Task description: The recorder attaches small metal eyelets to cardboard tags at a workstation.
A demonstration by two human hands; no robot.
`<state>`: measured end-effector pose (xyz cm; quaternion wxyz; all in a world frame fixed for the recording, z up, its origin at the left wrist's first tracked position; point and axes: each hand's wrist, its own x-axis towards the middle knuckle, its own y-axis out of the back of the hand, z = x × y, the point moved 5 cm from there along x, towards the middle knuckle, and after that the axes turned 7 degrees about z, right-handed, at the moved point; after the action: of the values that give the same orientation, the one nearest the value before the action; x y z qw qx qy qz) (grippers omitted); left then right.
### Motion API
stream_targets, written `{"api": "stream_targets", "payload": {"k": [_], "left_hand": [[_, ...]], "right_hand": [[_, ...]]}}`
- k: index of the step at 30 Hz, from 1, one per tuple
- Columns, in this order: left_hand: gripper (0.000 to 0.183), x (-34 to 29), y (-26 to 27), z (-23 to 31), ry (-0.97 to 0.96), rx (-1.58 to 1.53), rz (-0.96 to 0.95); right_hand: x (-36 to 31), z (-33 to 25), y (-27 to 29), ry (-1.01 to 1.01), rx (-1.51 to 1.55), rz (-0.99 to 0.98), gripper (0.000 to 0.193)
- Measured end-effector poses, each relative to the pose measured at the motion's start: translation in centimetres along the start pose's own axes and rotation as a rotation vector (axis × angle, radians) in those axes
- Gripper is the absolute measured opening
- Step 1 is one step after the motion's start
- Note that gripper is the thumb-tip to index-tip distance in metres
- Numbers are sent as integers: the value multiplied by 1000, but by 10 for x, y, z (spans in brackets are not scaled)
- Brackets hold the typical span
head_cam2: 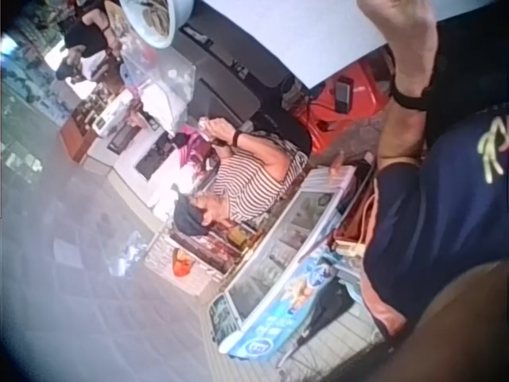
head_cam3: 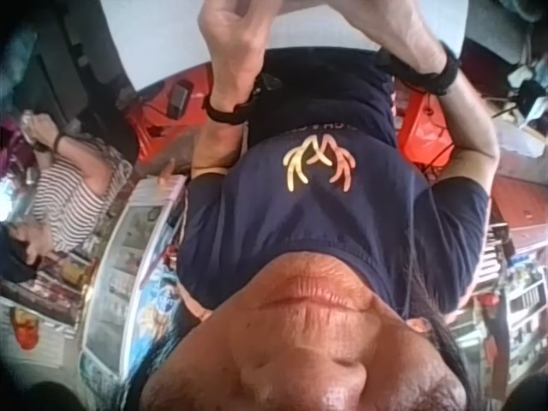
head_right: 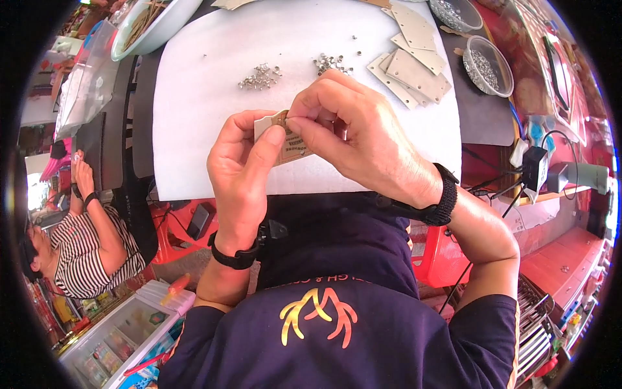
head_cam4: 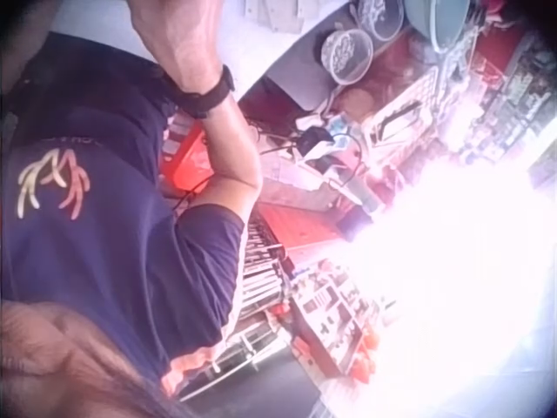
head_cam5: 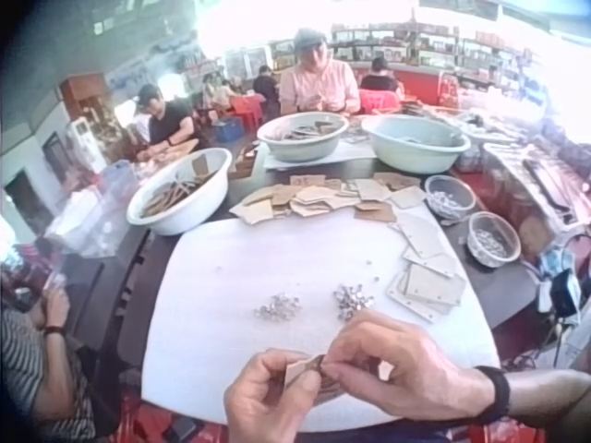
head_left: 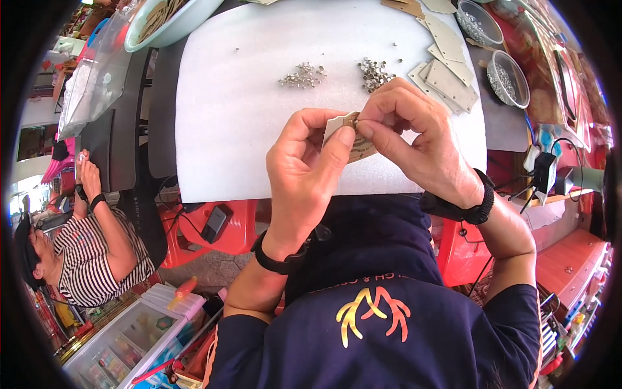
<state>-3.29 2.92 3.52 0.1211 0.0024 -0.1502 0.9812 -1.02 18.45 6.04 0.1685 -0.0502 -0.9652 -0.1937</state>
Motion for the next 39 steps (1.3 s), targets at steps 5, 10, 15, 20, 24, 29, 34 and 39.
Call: {"api": "stream_targets", "payload": {"k": [5, 10, 15, 20, 24, 29, 34, 39], "left_hand": [[14, 0, 1, -2, 22, 0, 35], [11, 0, 2, -2, -36, 94, 51], [10, -1, 1, 0, -80, 138, 35], [11, -2, 1, 1, -93, 145, 18], [11, -2, 1, 2, -132, 193, 0], [11, -2, -1, 0, -97, 166, 16], [10, -1, 0, -2, -100, 161, 12], [10, -1, -1, -2, -135, 184, 5]], "right_hand": [[-1, -2, 3, 31, -77, 2, 8], [-1, -4, 1, 107, -83, 40, 9], [-1, -5, -1, 146, -86, 67, 10], [-2, -3, -1, 154, -61, 87, 11], [-3, -3, 0, 114, -48, 72, 10], [-4, -2, 1, 119, -60, 50, 9], [-4, -1, 1, 110, -27, 65, 9], [-3, 2, 2, 74, -7, 54, 9]]}}
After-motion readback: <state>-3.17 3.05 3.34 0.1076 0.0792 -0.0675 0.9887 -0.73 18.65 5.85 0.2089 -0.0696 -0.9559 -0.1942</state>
